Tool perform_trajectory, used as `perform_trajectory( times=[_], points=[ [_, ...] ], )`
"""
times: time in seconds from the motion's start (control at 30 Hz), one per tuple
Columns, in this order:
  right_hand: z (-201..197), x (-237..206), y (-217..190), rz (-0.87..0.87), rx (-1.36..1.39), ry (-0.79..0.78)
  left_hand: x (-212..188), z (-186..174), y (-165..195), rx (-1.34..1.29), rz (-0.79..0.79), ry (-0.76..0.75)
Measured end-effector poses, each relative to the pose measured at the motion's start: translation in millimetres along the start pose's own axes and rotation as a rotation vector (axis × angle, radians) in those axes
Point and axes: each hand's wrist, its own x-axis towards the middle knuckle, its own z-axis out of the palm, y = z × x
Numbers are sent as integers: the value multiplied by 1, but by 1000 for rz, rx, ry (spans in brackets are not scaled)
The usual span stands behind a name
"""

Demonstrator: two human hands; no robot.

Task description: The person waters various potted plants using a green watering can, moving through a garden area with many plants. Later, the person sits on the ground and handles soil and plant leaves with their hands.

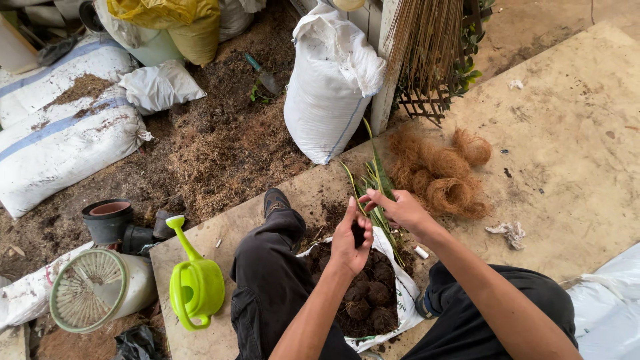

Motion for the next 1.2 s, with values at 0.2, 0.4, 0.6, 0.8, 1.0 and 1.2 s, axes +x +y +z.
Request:
perform_trajectory(
  times=[0.2, 0.4, 0.6, 0.8, 1.0, 1.2],
  points=[
    [3, 0, 3, 25, -71, -17, 9, -11, -6, 35, 124, -13],
    [10, -2, 6, -27, -62, -72, 0, 4, 3, -15, 229, -61],
    [37, 1, 37, 21, 38, -55, -13, 23, 11, -169, 180, 0],
    [50, 2, 56, -144, 194, -22, -6, 19, 7, -166, 268, -40],
    [56, -3, 53, -272, 323, 19, -6, 21, 3, -199, 304, -64],
    [46, -1, 41, -188, 216, 6, 0, 26, 2, -262, 254, -85]
  ],
)
